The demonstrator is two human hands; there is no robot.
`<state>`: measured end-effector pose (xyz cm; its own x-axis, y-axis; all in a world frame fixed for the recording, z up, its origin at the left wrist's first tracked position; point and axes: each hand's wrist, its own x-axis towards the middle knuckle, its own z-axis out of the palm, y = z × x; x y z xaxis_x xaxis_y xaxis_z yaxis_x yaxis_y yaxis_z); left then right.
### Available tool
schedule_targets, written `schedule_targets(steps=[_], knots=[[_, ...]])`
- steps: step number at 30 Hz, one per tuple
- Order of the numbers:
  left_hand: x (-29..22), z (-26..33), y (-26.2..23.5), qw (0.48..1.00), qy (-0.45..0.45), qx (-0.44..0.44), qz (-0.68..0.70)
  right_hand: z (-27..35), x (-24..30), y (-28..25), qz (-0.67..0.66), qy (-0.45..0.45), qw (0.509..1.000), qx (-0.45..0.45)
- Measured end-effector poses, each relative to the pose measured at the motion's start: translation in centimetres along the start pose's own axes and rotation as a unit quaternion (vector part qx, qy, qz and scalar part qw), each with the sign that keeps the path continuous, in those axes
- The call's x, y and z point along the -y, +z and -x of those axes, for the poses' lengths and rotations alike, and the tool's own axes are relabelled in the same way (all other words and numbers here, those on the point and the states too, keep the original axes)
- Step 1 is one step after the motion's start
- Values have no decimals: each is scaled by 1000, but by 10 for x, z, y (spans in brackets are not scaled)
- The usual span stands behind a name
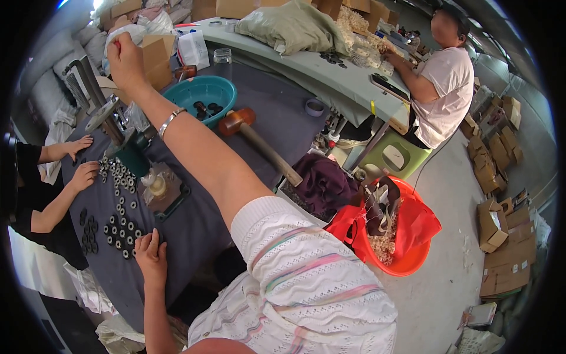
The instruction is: The person joins metal washers with black rubber rings using a manual hand press at a workshop table.
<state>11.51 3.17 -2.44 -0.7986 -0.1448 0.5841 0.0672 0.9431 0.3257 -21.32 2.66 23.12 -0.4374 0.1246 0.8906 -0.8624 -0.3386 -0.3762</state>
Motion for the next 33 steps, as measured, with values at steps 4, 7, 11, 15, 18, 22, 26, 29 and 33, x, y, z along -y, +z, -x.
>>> schedule_targets(steps=[4, 7, 11, 15, 18, 22, 26, 29, 33], knots=[[1, -1, -2, 1000, 0, -1, 9, 0, 3, -1, -4, 3, 1000, 0], [4, 6, -8, 1000, -23, 0, 14, 8, 0, 10, -12, 10, 1000, 1], [2, -5, -12, 999, -35, -13, 8, 3, -21, 10, 34, 216, 962, 160], [2, -24, -6, 995, -40, -58, 76, -22, -9, -23, 22, 6, 996, 87], [9, -30, -4, 993, -56, -72, 70, -16, -27, -11, -20, -14, 997, 68], [16, -45, 4, 989, -87, -88, 78, -6, -26, -1, -79, 13, 994, 79], [22, -76, 16, 989, -72, -105, 69, -7, -21, -5, -63, 18, 994, 84], [23, -94, 27, 990, -68, -96, 80, -10, -23, -7, -66, 19, 994, 86], [23, -110, 41, 990, -30, -111, 83, -10, -24, -7, -77, 34, 993, 84]])
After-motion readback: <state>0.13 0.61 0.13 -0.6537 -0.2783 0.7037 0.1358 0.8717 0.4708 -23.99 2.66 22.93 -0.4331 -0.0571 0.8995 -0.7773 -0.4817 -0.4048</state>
